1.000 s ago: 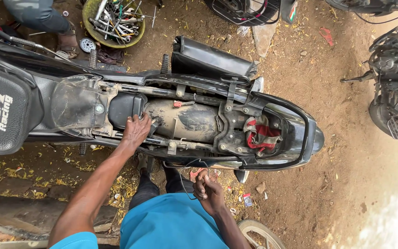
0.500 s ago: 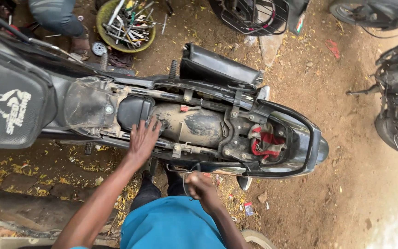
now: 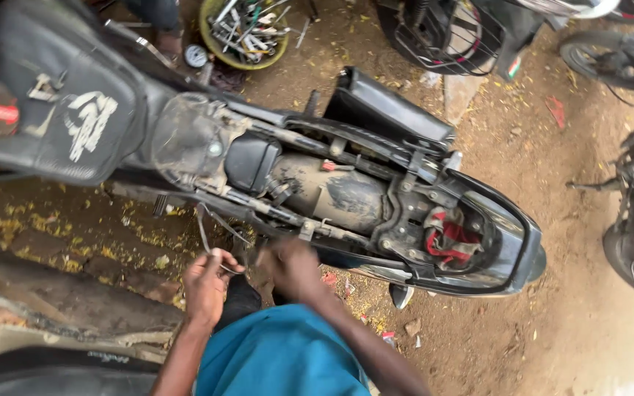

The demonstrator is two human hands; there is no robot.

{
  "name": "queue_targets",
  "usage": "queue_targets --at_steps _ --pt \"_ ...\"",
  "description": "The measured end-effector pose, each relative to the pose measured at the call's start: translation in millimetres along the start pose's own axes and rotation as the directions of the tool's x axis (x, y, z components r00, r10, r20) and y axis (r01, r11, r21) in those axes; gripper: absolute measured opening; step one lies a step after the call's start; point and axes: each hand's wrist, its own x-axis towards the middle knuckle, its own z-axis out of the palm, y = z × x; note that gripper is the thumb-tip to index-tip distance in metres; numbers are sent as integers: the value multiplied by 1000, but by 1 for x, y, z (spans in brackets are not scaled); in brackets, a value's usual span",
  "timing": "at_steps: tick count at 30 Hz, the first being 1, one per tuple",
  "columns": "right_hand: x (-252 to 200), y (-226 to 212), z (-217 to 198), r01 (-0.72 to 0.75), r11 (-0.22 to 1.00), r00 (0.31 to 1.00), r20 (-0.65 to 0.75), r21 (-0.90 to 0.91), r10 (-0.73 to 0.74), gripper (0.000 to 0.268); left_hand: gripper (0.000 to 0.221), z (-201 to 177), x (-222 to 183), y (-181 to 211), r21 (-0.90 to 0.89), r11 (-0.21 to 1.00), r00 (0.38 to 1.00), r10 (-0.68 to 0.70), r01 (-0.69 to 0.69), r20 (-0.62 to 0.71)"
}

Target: Cleaning and reassembling the air filter box components of a motorcycle.

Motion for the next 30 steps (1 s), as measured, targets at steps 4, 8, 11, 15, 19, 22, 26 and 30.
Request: queue_targets --at_steps 4,8,11,15,19,22,26,30 --pt "70 63 33 -160 972 983 63 -174 174 37 20 -33 -10 -8 -1 995 986 97 -98 -138" --pt "107 109 77 -72 891 983 121 -449 141 69 23 -39 -25 -15 123 988 974 114 -91 -194" --pt "117 120 88 -115 867 951 200 -484 238 66 22 -49 -34 -26 184 976 963 156 -116 -219" --pt "122 138 96 -114 865 887 342 -489 311 56 20 -65 -40 -39 206 967 950 196 -147 -241" --pt "116 124 82 -32 920 966 225 -390 129 52 21 -65 -42 -38 140 981 938 174 -138 -299" --pt "116 124 83 -63 921 967 204 -385 151 54 21 -64 -39 -40 108 979 939 198 -174 -281" --pt "114 131 86 -75 917 959 223 -392 174 56 22 -60 -39 -40 116 980 944 186 -160 -274" --pt "110 150 90 -92 935 950 250 -344 185 58 21 -54 -42 -33 137 978 944 192 -160 -270"
